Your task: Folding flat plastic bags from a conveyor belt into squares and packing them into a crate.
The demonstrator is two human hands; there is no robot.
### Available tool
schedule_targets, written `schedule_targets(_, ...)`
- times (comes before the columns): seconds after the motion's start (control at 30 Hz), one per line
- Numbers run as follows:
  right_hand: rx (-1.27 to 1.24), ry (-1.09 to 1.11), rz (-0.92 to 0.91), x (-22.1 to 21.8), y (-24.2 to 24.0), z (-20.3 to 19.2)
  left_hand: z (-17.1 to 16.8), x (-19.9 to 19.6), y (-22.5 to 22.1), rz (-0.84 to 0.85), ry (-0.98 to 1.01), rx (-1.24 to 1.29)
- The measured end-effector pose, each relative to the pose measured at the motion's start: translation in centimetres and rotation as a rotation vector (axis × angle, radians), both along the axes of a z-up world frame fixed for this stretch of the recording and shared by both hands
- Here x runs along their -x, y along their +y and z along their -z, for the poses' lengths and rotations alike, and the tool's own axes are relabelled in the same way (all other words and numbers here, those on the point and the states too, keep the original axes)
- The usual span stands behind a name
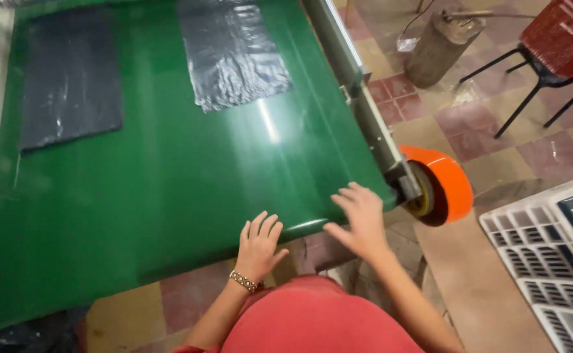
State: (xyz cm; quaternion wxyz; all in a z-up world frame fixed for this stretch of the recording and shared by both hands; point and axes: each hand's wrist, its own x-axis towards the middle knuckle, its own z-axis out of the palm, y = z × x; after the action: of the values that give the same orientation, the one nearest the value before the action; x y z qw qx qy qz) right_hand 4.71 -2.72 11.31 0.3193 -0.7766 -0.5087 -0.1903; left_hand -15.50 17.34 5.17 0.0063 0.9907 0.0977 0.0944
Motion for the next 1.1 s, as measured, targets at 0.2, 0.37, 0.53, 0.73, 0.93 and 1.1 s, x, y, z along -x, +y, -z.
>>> schedule_targets(0.2,0.291,-0.020,-0.071,8.6,9.5,6.7,0.2,5.0,6.9,-0.042,-0.030,-0.037)
schedule_targets(0.37,0.375,-0.082,-0.053,11.2,12.8,7.5,1.0,7.7,11.3,0.021,-0.011,-0.068)
schedule_targets(0.53,0.436,-0.105,0.001,11.6,13.6,8.3,2.2,8.4,14.7,0.164,-0.025,-0.060)
schedule_targets(0.73,0.503,-0.152,0.115,9.8,11.9,9.2,5.2,6.9,16.0,0.295,-0.161,-0.016)
schedule_targets(0.93,0.764,-0.058,-0.073,4.2,10.4,7.0,6.1,4.2,18.0,0.383,-0.341,0.064)
schedule_targets(1.1,0.947,-0.150,-0.003,-3.8,10.7,5.3,4.7,-0.3,22.0,0.307,-0.251,0.625)
